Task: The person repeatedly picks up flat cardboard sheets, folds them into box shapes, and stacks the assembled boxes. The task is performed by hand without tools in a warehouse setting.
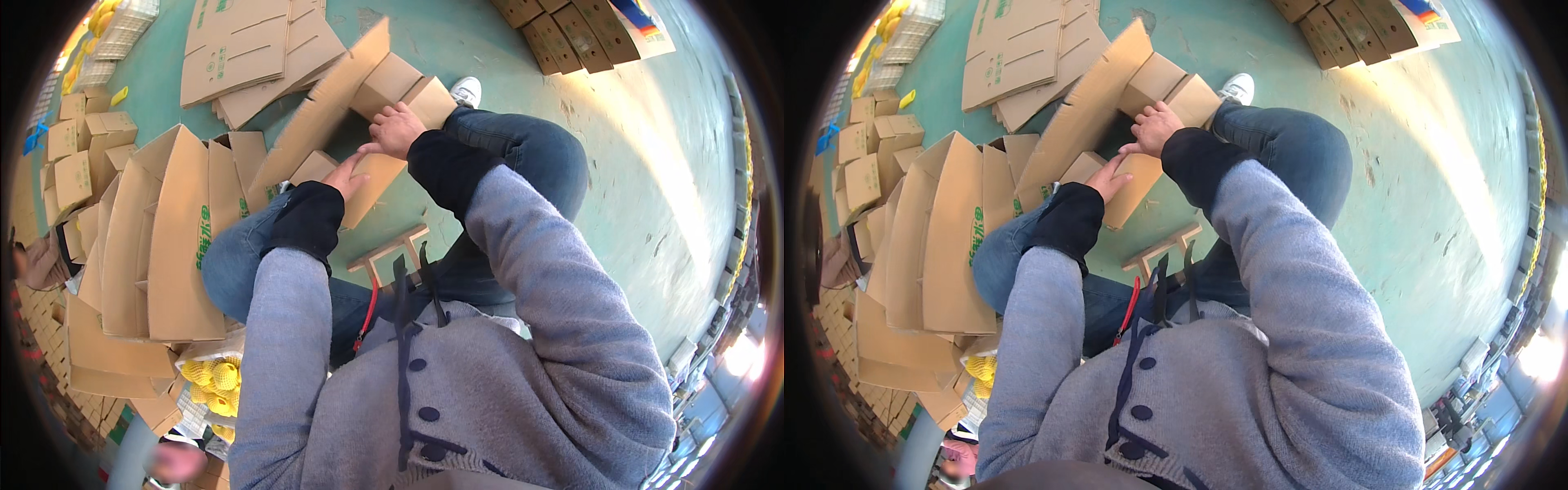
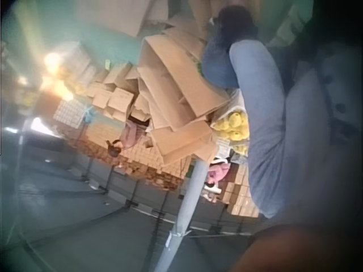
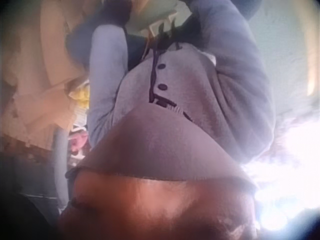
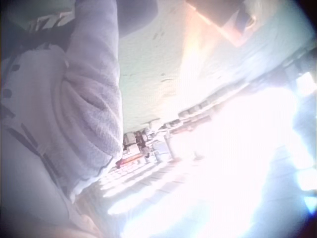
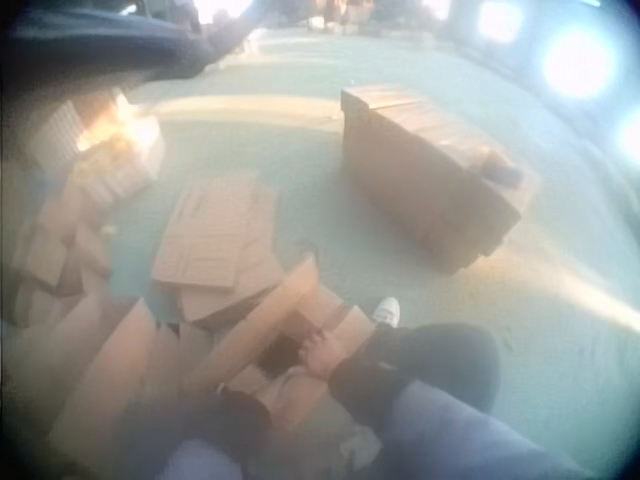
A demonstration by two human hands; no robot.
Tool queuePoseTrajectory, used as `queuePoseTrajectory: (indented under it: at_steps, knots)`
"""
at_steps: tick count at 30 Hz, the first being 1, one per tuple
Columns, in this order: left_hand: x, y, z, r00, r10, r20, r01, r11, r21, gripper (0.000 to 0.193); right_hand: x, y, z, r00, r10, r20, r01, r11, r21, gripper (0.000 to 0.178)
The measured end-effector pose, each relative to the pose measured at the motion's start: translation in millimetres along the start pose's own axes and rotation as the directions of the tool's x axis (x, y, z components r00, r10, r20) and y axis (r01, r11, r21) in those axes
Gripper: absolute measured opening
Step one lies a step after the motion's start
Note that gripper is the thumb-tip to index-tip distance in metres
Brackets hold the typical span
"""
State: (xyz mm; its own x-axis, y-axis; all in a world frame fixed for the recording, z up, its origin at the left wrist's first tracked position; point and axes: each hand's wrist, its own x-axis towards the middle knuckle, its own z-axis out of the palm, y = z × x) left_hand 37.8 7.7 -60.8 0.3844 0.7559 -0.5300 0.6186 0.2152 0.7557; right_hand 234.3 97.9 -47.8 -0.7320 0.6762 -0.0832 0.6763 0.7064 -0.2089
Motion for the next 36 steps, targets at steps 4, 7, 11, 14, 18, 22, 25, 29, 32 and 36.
queuePoseTrajectory:
  at_steps: [4, 7, 11, 14, 18, 22, 25, 29, 32, 36]
  knots:
    - [9.3, -3.8, -3.9, 0.998, -0.056, -0.017, 0.055, 0.998, -0.042, 0.058, 17.7, 11.6, 4.7, 0.986, -0.041, 0.160, 0.047, 0.998, -0.034, 0.063]
    - [1.6, 0.3, 6.7, 0.964, -0.204, -0.168, 0.230, 0.961, 0.154, 0.049, 27.7, 16.3, 19.7, 0.983, -0.070, 0.170, 0.074, 0.997, -0.019, 0.061]
    - [-23.4, 4.1, 26.8, 0.876, -0.103, -0.471, 0.308, 0.871, 0.383, 0.039, 34.1, 22.2, 39.7, 0.994, -0.076, 0.074, 0.079, 0.996, -0.032, 0.058]
    - [-27.1, 5.4, 25.8, 0.883, -0.149, -0.446, 0.401, 0.732, 0.551, 0.036, 34.3, 23.6, 43.3, 0.986, -0.094, 0.135, 0.099, 0.995, -0.025, 0.058]
    - [-21.1, 40.9, -6.9, 0.915, -0.327, -0.237, 0.402, 0.683, 0.610, 0.030, 33.4, 21.5, 37.6, 0.988, -0.094, 0.121, 0.096, 0.995, -0.007, 0.056]
    - [-51.2, 101.6, -71.5, 0.708, 0.371, -0.601, -0.047, 0.874, 0.484, 0.022, 31.9, 19.3, 38.7, 0.993, -0.061, 0.102, 0.063, 0.998, -0.012, 0.054]
    - [-62.4, 108.5, -133.0, 0.632, 0.522, -0.573, 0.236, 0.575, 0.784, 0.051, 25.9, 13.3, 42.7, 0.999, -0.023, 0.034, 0.026, 0.995, -0.093, 0.053]
    - [-29.5, 61.6, -146.7, 0.876, -0.387, -0.288, 0.482, 0.667, 0.568, 0.046, 16.4, -16.7, 32.1, 0.987, 0.124, -0.104, -0.129, 0.991, -0.044, 0.048]
    - [-28.3, 33.9, -115.0, 0.922, -0.245, -0.299, 0.372, 0.771, 0.516, 0.041, 19.3, -57.1, 7.4, 0.886, 0.456, -0.085, -0.263, 0.645, 0.718, 0.065]
    - [-40.4, 52.9, -29.9, 0.881, -0.228, -0.415, 0.349, 0.905, 0.242, 0.034, 29.7, -86.2, -34.5, 0.819, 0.523, 0.238, -0.376, 0.175, 0.910, 0.070]
